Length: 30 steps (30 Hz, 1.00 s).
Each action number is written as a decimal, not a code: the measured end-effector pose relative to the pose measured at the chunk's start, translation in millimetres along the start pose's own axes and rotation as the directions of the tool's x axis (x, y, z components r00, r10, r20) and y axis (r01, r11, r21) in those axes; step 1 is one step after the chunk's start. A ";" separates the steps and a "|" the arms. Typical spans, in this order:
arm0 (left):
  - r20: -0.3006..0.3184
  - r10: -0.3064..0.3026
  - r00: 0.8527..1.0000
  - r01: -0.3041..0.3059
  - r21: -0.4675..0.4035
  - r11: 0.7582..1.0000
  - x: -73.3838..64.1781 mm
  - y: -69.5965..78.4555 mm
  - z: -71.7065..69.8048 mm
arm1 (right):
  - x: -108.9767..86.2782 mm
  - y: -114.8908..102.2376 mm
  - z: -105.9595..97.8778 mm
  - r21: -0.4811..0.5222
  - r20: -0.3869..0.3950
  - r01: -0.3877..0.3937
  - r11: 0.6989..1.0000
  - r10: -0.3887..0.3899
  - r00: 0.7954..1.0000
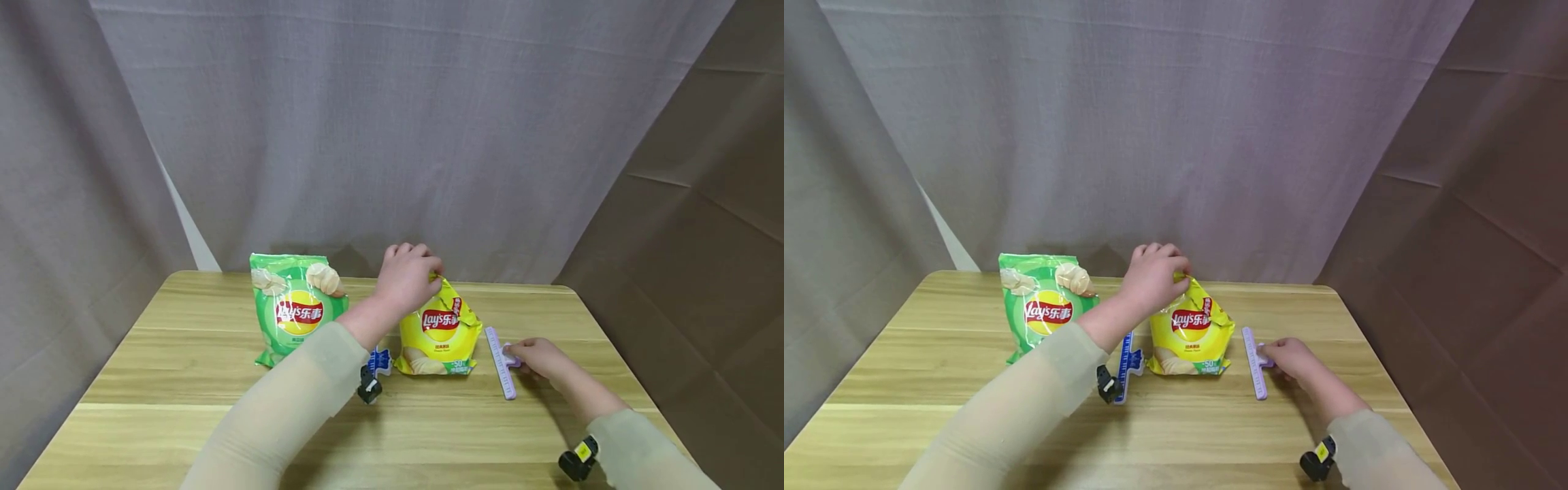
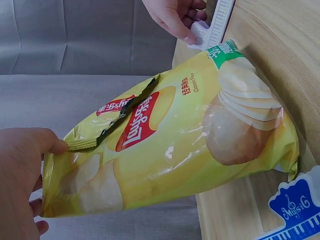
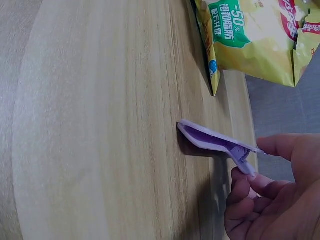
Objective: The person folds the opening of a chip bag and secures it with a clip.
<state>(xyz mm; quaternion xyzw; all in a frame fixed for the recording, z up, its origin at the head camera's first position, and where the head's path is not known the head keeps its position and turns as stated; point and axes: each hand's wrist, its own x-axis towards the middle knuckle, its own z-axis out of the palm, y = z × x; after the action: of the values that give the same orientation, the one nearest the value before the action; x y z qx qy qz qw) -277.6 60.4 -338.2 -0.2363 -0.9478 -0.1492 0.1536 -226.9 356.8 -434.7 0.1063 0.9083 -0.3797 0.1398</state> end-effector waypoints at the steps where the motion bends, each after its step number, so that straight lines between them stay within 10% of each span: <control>1: 0.000 -0.001 1.000 0.001 0.000 1.000 -0.1 0.1 0.0 | -0.2 0.2 -0.1 0.002 0.003 -0.001 1.000 0.001 1.000; 30: -0.005 0.013 1.000 -0.012 0.026 1.000 0.2 -0.4 1.3 | -5.8 -5.0 -8.2 0.039 -0.011 0.048 0.998 -0.047 0.999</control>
<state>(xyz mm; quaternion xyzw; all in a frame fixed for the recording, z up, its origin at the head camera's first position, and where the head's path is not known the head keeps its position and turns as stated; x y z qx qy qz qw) -278.3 60.6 -339.4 -0.2399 -0.9477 -0.1368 0.1601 -224.4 358.8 -424.0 0.0894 0.9036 -0.4002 0.1239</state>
